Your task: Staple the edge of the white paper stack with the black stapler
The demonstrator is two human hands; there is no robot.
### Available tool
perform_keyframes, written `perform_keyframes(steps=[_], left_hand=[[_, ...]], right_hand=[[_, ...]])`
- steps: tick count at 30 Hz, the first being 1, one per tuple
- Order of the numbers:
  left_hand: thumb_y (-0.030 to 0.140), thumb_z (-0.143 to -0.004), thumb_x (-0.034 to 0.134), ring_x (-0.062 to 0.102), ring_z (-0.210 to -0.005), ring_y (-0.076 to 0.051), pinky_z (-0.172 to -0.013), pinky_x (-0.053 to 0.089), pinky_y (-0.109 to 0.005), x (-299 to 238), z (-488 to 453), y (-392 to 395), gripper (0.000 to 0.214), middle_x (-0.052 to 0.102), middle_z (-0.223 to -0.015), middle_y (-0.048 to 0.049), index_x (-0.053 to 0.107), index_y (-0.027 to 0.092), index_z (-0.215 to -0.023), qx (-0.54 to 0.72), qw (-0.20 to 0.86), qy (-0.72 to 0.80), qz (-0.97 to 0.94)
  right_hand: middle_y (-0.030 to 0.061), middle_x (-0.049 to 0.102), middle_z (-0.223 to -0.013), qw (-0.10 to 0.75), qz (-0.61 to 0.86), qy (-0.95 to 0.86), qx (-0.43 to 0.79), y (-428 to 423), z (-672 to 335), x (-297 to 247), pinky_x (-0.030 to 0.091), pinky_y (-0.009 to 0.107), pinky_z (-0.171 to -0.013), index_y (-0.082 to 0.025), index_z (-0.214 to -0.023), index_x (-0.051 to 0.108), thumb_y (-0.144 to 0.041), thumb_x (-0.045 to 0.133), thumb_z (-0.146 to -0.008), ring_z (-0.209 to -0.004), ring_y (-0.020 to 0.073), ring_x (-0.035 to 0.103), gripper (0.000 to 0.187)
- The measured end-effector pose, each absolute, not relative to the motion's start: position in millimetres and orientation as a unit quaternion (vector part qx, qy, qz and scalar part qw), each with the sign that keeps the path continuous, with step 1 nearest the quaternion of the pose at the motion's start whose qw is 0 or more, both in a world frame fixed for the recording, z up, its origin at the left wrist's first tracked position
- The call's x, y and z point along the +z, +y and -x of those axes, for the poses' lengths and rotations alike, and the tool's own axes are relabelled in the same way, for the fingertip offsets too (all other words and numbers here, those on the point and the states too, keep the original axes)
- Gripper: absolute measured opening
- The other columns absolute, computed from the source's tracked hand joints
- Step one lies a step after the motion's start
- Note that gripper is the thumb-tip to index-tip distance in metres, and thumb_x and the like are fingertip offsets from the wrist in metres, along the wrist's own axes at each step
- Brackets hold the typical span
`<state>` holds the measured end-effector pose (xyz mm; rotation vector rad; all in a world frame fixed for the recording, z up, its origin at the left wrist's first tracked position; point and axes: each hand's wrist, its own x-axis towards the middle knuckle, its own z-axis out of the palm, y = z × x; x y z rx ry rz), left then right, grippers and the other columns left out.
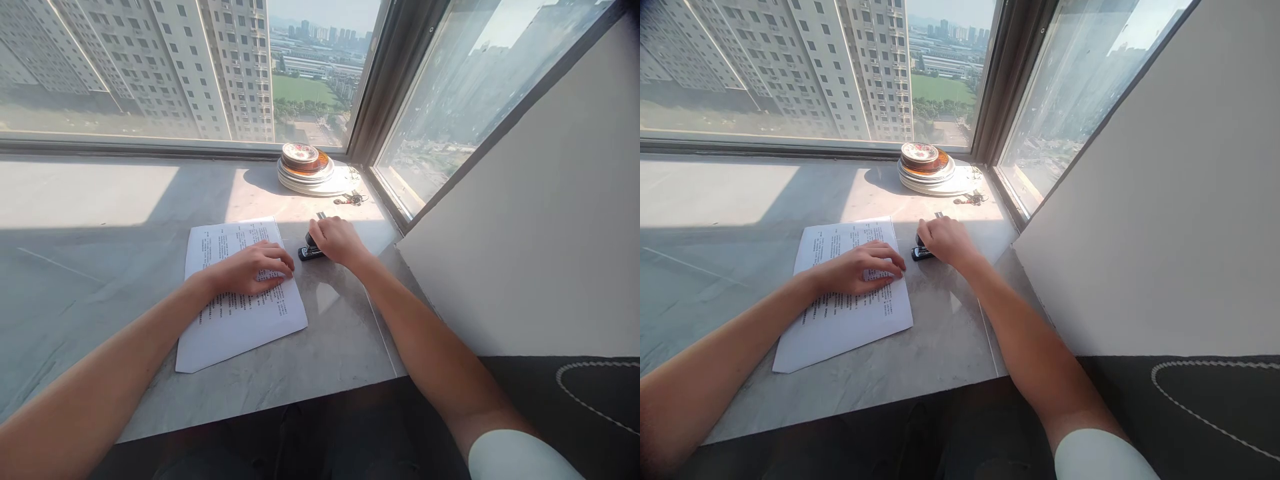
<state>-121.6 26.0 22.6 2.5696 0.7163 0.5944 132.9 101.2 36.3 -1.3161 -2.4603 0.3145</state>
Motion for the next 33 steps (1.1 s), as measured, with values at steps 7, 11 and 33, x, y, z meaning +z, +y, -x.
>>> perform_keyframes(steps=[7, 11, 33], left_hand=[[0.025, -0.103, 0.063, 0.072, -0.109, -0.025, -0.103, 0.053, -0.046, 22.0, 121.5, 26.3, 0.029, 0.079, -0.124, -0.0068, 0.08, 0.035, -0.125, 0.202, 0.196, 0.259, -0.924], [0.023, -0.103, 0.064, 0.072, -0.108, -0.025, -0.102, 0.053, -0.045, 21.5, 120.9, 26.5, 0.028, 0.079, -0.122, -0.0058, 0.081, 0.036, -0.121, 0.21, 0.196, 0.256, -0.923], [0.02, -0.099, 0.07, 0.074, -0.103, -0.024, -0.098, 0.055, -0.045, 17.1, 123.3, 28.6, 0.026, 0.08, -0.12, -0.0062, 0.084, 0.035, -0.116, 0.243, 0.217, 0.238, -0.915]], right_hand=[[0.0039, 0.055, -0.062, 0.165, 0.466, -0.862, 0.115, 100.6, -132.4, 38.6, 0.019, 0.035, -0.063, -0.019, -0.06, 0.047, -0.039, 0.034, -0.114, -0.059, 0.0152, 0.04, 0.059], [0.0034, 0.054, -0.062, 0.169, 0.467, -0.86, 0.12, 100.3, -132.4, 38.2, 0.019, 0.035, -0.062, -0.019, -0.059, 0.045, -0.038, 0.036, -0.114, -0.058, 0.0149, 0.038, 0.058], [0.0035, 0.052, -0.061, 0.18, 0.461, -0.86, 0.123, 101.4, -132.8, 36.0, 0.02, 0.035, -0.063, -0.019, -0.059, 0.049, -0.038, 0.036, -0.114, -0.058, 0.015, 0.039, 0.06]])
